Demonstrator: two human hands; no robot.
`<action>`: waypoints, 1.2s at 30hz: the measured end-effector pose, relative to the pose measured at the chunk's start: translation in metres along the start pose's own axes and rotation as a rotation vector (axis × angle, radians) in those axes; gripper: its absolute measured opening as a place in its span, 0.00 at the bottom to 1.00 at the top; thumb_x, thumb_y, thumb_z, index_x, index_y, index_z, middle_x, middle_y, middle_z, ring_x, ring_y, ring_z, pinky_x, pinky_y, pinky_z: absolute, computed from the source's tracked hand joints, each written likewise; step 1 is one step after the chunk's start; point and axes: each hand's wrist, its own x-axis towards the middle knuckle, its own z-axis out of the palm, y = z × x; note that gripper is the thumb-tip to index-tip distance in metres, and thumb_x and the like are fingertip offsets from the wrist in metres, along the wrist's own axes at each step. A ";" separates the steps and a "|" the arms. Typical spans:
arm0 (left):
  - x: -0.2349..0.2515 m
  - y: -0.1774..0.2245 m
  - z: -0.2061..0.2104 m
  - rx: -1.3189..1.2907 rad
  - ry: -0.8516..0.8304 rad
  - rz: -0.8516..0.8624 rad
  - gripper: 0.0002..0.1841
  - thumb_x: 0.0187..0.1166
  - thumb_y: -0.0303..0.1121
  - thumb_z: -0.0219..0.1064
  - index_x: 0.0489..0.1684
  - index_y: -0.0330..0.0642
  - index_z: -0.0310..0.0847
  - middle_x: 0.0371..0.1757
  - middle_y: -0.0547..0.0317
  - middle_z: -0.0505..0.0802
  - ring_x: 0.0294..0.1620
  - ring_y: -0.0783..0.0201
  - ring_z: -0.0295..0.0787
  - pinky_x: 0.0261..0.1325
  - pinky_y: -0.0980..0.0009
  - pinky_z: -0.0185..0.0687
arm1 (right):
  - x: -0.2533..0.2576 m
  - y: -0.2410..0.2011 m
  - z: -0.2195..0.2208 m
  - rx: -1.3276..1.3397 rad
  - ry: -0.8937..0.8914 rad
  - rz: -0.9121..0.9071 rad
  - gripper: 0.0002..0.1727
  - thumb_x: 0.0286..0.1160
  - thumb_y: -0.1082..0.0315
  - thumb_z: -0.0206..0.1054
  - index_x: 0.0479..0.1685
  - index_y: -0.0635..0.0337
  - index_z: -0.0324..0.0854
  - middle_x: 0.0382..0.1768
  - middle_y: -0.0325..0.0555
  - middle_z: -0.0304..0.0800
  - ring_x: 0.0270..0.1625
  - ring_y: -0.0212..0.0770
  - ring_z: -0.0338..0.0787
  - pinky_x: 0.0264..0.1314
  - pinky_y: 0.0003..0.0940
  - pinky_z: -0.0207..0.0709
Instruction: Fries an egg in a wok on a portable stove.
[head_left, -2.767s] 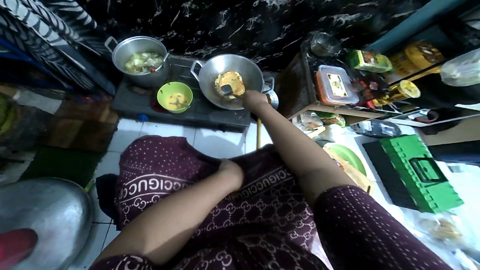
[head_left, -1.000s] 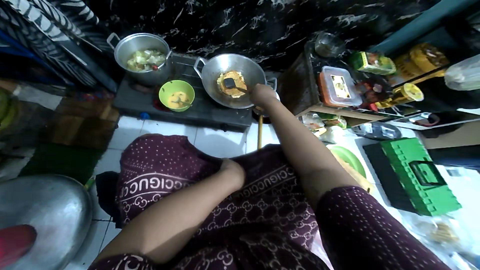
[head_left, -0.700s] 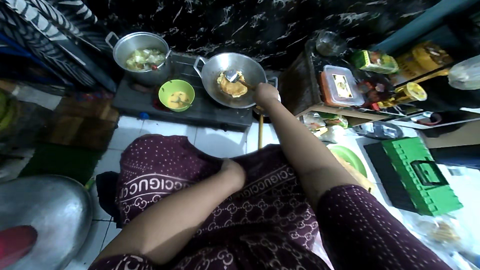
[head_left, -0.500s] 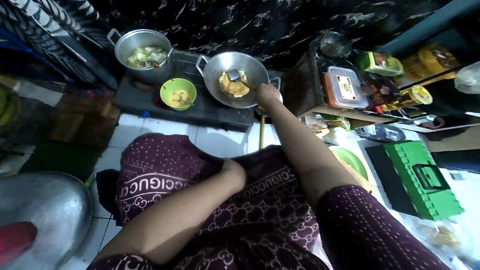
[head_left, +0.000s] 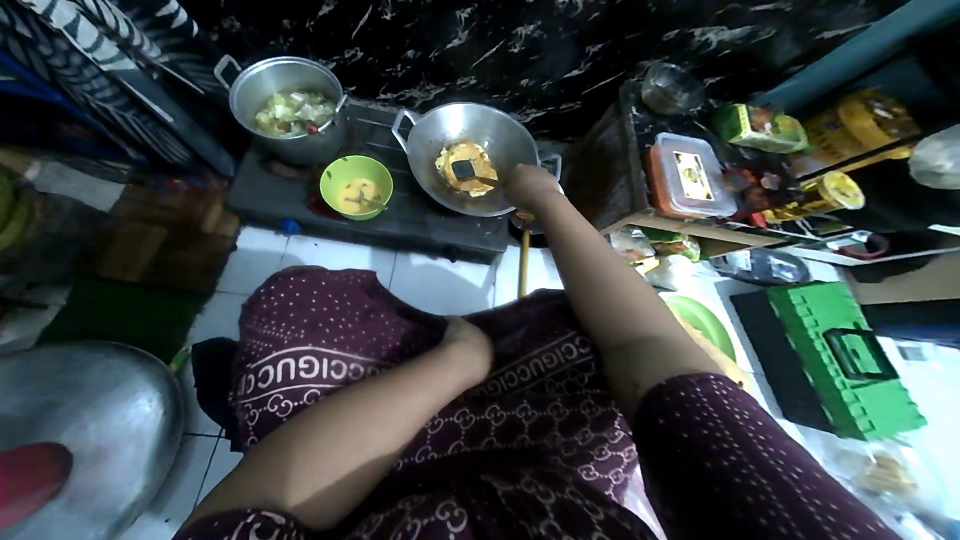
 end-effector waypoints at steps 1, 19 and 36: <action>0.001 0.000 0.001 0.008 0.005 -0.001 0.13 0.84 0.26 0.58 0.61 0.32 0.80 0.61 0.32 0.88 0.65 0.32 0.84 0.65 0.34 0.77 | -0.001 0.000 -0.001 -0.004 -0.002 0.012 0.20 0.87 0.58 0.60 0.60 0.68 0.84 0.65 0.66 0.87 0.70 0.66 0.86 0.65 0.72 0.76; -0.011 -0.004 -0.007 -0.064 -0.013 -0.008 0.16 0.83 0.28 0.63 0.65 0.30 0.79 0.65 0.29 0.85 0.68 0.30 0.82 0.64 0.33 0.77 | 0.019 -0.002 0.014 0.041 0.008 -0.014 0.19 0.87 0.60 0.59 0.64 0.63 0.84 0.65 0.64 0.88 0.71 0.65 0.86 0.67 0.73 0.76; -0.002 -0.004 -0.001 -0.042 0.008 -0.015 0.14 0.83 0.28 0.61 0.63 0.34 0.79 0.61 0.32 0.88 0.65 0.31 0.84 0.62 0.33 0.78 | 0.013 0.005 0.003 0.046 0.044 0.032 0.20 0.85 0.58 0.62 0.62 0.65 0.85 0.65 0.66 0.88 0.70 0.66 0.86 0.65 0.74 0.75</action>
